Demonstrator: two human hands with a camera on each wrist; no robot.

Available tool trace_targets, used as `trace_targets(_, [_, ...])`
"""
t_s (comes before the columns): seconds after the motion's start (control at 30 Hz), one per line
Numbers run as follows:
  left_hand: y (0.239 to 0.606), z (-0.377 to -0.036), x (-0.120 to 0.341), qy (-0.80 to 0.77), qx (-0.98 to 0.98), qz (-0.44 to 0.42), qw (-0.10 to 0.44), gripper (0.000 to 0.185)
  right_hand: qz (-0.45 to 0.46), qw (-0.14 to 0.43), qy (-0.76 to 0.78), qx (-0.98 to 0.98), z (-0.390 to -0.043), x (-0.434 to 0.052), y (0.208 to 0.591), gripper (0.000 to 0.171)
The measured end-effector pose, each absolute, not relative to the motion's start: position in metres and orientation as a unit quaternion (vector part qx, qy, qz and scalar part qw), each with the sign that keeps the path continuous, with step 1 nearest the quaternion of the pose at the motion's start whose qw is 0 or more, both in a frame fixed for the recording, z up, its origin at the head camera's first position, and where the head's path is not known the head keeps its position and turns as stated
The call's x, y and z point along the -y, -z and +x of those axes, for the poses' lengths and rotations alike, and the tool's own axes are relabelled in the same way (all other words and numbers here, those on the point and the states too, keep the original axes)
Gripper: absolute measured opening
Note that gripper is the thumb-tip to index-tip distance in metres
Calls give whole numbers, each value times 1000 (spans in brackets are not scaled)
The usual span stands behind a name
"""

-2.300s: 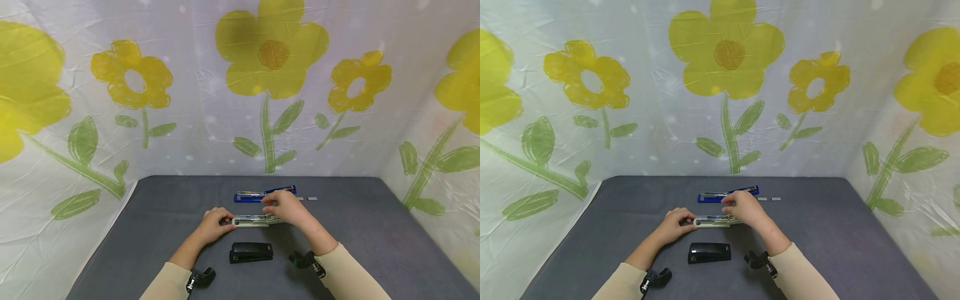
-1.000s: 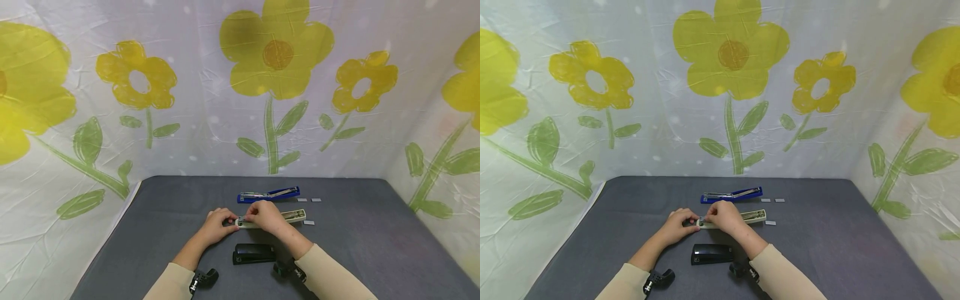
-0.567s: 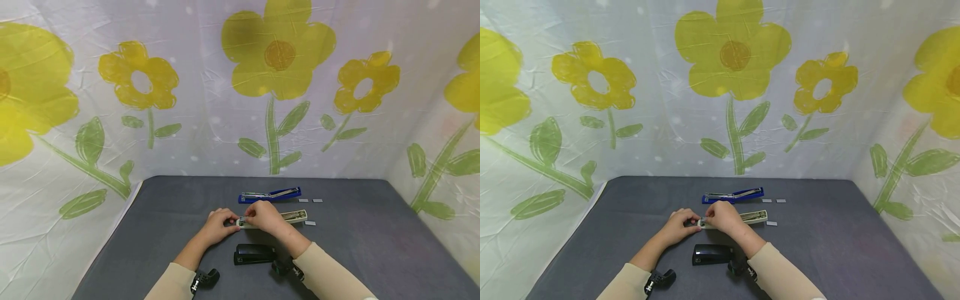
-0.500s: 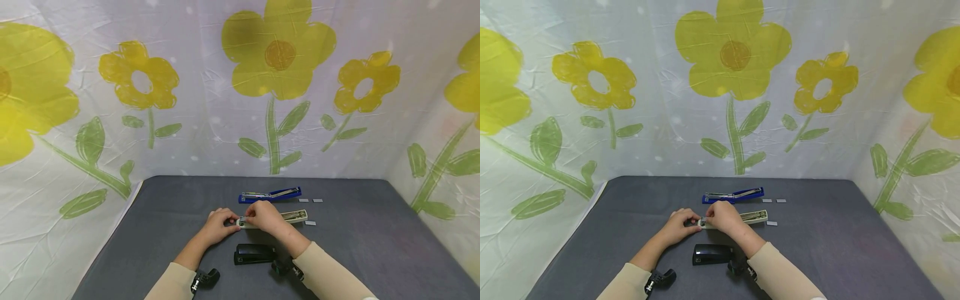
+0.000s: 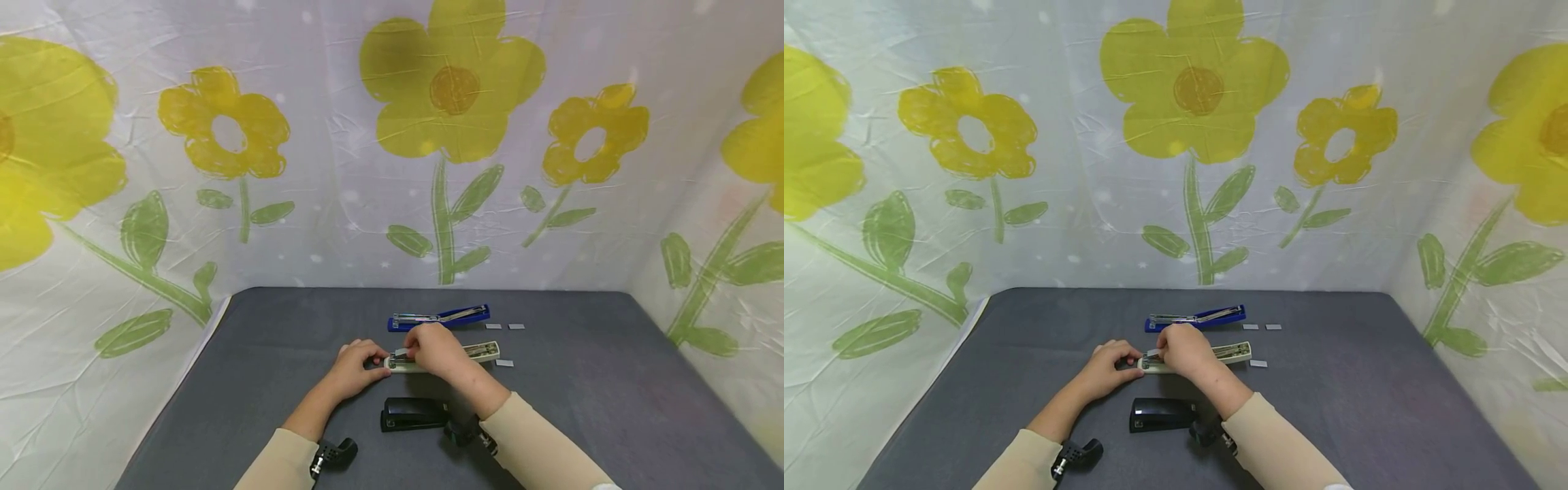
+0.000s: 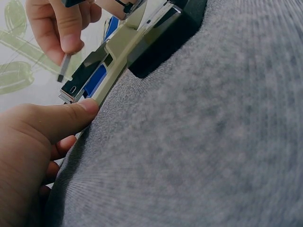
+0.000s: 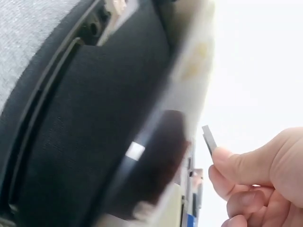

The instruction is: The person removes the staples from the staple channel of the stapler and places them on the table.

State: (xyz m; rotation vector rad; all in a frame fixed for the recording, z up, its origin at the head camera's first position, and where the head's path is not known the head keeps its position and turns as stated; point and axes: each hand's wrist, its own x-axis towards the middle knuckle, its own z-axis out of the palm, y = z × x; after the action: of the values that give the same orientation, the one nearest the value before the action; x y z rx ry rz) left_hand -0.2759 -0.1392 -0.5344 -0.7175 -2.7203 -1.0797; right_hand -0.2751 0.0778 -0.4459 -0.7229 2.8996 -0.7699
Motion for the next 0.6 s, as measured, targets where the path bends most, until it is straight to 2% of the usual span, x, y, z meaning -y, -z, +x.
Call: trace_targets(0.6, [536,-277,139,352,903,-236,67,21,-173,10,309,-935,-262,-117,424,8])
